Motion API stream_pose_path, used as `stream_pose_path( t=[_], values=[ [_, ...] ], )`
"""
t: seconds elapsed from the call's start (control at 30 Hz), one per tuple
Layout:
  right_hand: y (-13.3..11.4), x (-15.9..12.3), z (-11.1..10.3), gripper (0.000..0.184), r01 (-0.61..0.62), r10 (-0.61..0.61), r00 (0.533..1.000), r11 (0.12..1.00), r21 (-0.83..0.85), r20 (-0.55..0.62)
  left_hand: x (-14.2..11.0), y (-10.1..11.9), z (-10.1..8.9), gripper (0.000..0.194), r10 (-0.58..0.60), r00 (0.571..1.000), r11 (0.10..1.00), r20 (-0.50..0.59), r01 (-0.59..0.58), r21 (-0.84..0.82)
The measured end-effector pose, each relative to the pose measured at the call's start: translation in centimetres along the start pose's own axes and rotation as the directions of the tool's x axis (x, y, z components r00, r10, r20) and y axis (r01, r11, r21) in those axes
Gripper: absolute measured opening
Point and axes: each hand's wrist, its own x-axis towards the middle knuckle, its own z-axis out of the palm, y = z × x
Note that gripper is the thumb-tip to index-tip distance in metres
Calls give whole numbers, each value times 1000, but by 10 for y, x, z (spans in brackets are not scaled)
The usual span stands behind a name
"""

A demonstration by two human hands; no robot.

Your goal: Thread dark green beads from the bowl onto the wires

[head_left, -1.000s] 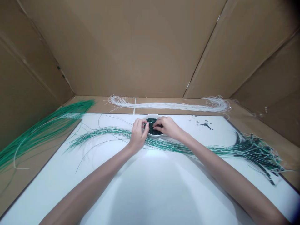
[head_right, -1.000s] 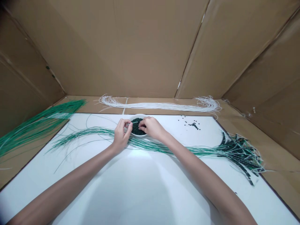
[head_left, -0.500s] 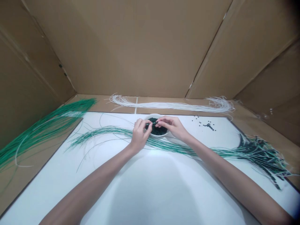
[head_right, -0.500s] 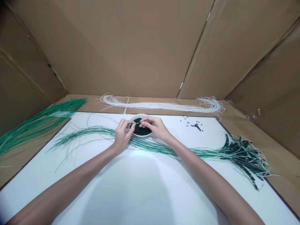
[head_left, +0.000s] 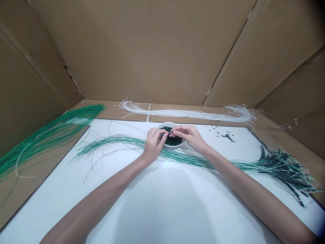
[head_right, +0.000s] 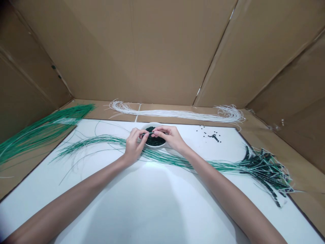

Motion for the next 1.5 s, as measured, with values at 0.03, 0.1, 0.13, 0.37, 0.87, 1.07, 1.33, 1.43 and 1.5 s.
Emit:
stream_pose_path(
  t=[0.03, 0.1, 0.13, 0.37, 0.87, 1.07, 1.33, 1.43, 1.5],
  values=[
    [0, 0, 0, 19, 0, 0, 1000, 1000, -1, 0, 0, 0, 0, 8, 0, 1000, 1000, 1, 0, 1],
    [-1, -1, 0, 19, 3, -3, 1000, 1000, -1, -1, 0, 1, 0, 9, -1, 1000, 1000, 5, 1, 5],
    [0, -1, 0, 19, 4, -4, 1000, 1000, -1, -4, 0, 0, 0, 9, -2, 1000, 1000, 7, 2, 8],
    [3, 0, -1, 18, 29, -30, 999, 999, -27, -24, 0, -1, 1, 9, -6, 1000, 1000, 2, 6, 24],
    [8, 1, -3, 20, 116, -133, 987, 978, -173, -89, -1, -2, 0, 8, 25, 999, 999, 24, -26, 41],
    [5, 1, -4, 20, 125, -147, 986, 963, -239, -78, -1, -1, 0, 8, 46, 998, 997, 34, -48, 63],
    [0, -1, -2, 18, 140, -153, 988, 957, -253, -35, -1, 0, 0, 8, 53, 998, 996, 28, -55, 68],
    [2, -1, -1, 19, 139, -152, 988, 958, -249, -31, -1, -1, 0, 8, 44, 999, 997, 26, -45, 64],
    [2, -1, -1, 19, 138, -150, 988, 958, -250, -32, -1, -1, 0, 7, 40, 999, 997, 29, -41, 59]
  ],
)
